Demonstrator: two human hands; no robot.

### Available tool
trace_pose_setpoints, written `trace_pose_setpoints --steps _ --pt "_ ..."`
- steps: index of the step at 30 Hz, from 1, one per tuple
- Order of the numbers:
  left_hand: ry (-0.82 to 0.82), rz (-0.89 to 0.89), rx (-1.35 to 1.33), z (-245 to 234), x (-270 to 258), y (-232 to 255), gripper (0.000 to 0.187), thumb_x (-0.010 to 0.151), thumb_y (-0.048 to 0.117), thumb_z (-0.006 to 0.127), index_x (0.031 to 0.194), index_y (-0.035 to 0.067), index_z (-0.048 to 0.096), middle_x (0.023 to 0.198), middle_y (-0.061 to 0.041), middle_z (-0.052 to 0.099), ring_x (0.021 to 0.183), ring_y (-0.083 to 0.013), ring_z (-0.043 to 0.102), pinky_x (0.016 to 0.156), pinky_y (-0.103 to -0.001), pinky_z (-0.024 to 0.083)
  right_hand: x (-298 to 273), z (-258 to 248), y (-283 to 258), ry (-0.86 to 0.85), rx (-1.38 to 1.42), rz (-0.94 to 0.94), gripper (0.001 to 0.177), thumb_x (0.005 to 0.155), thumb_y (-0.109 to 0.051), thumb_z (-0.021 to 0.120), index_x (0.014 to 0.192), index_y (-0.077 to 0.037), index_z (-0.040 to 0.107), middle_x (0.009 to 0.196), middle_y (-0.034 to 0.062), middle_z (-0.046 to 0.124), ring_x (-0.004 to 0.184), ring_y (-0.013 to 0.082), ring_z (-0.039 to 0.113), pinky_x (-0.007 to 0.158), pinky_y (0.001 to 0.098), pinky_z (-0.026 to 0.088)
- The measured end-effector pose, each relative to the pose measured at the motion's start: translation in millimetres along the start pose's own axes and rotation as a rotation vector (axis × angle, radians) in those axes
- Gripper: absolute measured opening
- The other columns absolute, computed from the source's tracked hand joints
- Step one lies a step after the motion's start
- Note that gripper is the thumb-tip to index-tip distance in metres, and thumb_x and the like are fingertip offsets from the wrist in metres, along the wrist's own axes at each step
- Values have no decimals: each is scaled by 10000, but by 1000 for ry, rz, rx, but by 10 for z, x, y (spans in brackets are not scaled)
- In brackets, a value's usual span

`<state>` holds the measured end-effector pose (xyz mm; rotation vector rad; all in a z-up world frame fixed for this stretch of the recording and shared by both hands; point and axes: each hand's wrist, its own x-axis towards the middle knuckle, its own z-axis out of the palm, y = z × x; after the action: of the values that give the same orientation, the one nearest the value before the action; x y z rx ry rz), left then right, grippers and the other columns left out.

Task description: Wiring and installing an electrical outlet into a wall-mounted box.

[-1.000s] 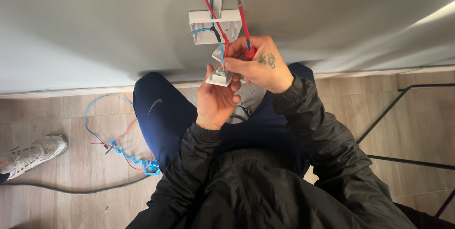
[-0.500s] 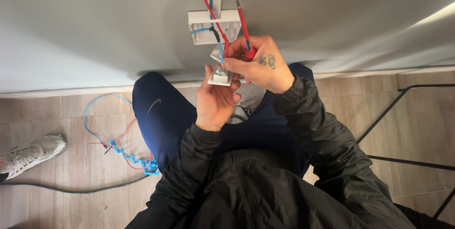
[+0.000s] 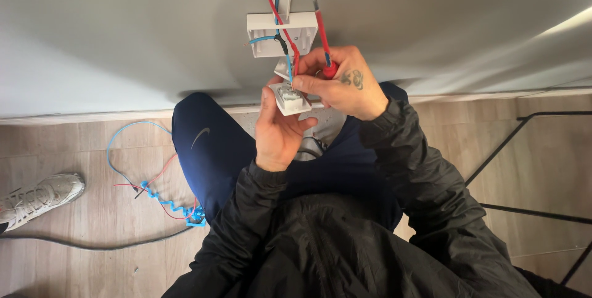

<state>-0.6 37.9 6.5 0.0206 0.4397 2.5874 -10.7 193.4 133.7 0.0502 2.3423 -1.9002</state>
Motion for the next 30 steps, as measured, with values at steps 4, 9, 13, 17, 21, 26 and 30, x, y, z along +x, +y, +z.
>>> trace_pose_setpoints --steps 4,9,13,17,21,26,30 --pt "5 81 74 27 -14 11 472 1113 443 409 1489 157 391 1358 -107 595 1172 -276 649 840 -469 623 12 -3 11 -3 21 9 126 896 -84 771 987 -2 739 839 42 744 535 50 537 455 227 417" --pt "-27 134 88 7 -14 -2 396 1132 400 404 1452 168 387 1386 -125 580 1199 -315 646 875 -496 622 27 -1 10 1 -3 4 120 901 -76 769 985 6 742 824 44 736 533 55 539 455 230 417" --pt "-30 204 92 47 -15 -1 344 1144 349 424 1438 175 387 1380 -132 582 1204 -309 646 888 -507 619 21 2 -38 -7 23 28 127 903 -75 764 997 10 747 802 46 719 528 55 529 453 229 409" --pt "-10 233 86 26 -18 -9 328 1138 331 432 1423 174 392 1369 -125 593 1192 -304 656 889 -503 618 36 3 -15 -14 32 16 125 902 -69 762 990 19 746 806 48 726 527 58 540 455 229 416" --pt "-1 243 75 23 -16 -1 316 1145 325 439 1417 171 400 1355 -120 605 1177 -293 664 908 -498 616 51 1 3 -10 14 34 124 890 -68 778 974 18 744 779 54 713 514 65 535 445 233 408" --pt "-2 251 69 36 -15 0 305 1145 324 451 1405 171 407 1339 -113 614 1170 -279 668 917 -503 617 55 -11 -13 -27 24 31 115 890 -69 769 963 14 735 800 44 719 513 66 532 441 235 403" --pt "1 249 73 58 -13 0 305 1145 326 462 1403 170 412 1320 -114 620 1172 -266 670 935 -501 616 50 -18 2 -27 56 47 119 909 -83 755 975 15 742 744 38 685 507 68 520 445 240 388"
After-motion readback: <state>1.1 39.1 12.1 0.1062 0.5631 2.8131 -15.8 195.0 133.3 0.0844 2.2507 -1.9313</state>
